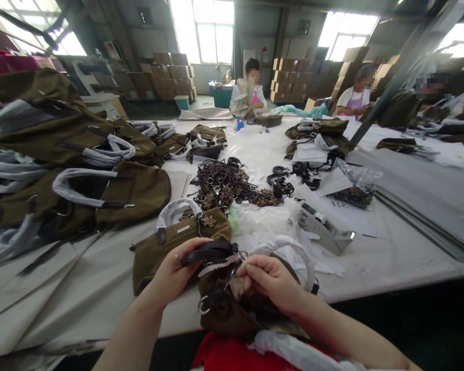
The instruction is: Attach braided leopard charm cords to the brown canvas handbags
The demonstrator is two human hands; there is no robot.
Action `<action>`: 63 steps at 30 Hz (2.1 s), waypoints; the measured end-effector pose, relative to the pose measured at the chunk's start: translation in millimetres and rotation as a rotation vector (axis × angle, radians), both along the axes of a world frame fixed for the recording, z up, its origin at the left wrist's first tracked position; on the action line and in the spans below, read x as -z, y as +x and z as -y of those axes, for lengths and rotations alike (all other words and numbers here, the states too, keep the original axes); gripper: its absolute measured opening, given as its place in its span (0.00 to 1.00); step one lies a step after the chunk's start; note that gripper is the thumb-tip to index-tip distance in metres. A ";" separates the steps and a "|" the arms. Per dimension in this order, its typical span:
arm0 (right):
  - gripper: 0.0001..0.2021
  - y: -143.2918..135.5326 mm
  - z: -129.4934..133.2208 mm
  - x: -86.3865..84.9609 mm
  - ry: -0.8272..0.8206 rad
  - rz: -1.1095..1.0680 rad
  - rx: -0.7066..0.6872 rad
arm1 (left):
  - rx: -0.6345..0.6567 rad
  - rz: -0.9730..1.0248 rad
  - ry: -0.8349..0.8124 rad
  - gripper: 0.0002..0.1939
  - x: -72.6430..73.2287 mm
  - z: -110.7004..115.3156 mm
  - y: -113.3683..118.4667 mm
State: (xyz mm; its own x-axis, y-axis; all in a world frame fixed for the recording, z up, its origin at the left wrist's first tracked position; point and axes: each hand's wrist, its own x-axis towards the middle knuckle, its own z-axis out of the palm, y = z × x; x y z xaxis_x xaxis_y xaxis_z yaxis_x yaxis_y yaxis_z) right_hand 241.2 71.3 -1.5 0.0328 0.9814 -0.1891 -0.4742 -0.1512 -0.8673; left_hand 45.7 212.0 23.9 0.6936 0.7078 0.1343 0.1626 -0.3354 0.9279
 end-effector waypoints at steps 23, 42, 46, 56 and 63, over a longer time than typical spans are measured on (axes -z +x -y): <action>0.28 3.4 -13.9 10.8 -0.039 0.012 -0.031 | 0.283 -0.455 0.818 0.35 -66.3 -41.5 28.0; 0.17 6.0 1.8 2.7 -0.060 0.102 -0.013 | 0.320 -0.479 1.020 0.16 -17.8 20.7 56.1; 0.18 4.8 7.6 -3.8 0.042 0.202 0.065 | 0.111 -0.252 0.526 0.13 -0.7 17.8 53.4; 0.37 1.2 3.8 -13.2 0.075 0.317 -0.032 | -0.021 -0.142 0.048 0.17 5.7 33.1 48.6; 0.36 -1.2 2.8 -12.2 0.059 0.288 -0.039 | 0.067 -0.154 0.302 0.16 -6.0 41.2 43.9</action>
State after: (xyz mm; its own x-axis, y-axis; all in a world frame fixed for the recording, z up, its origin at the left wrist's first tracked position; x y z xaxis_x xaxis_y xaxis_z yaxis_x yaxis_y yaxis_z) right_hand 240.0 68.5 10.6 0.0387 0.9920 -0.1201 -0.2017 -0.1100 -0.9733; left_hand 89.5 170.8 29.8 0.7655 0.6044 0.2207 0.2617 -0.6059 0.7513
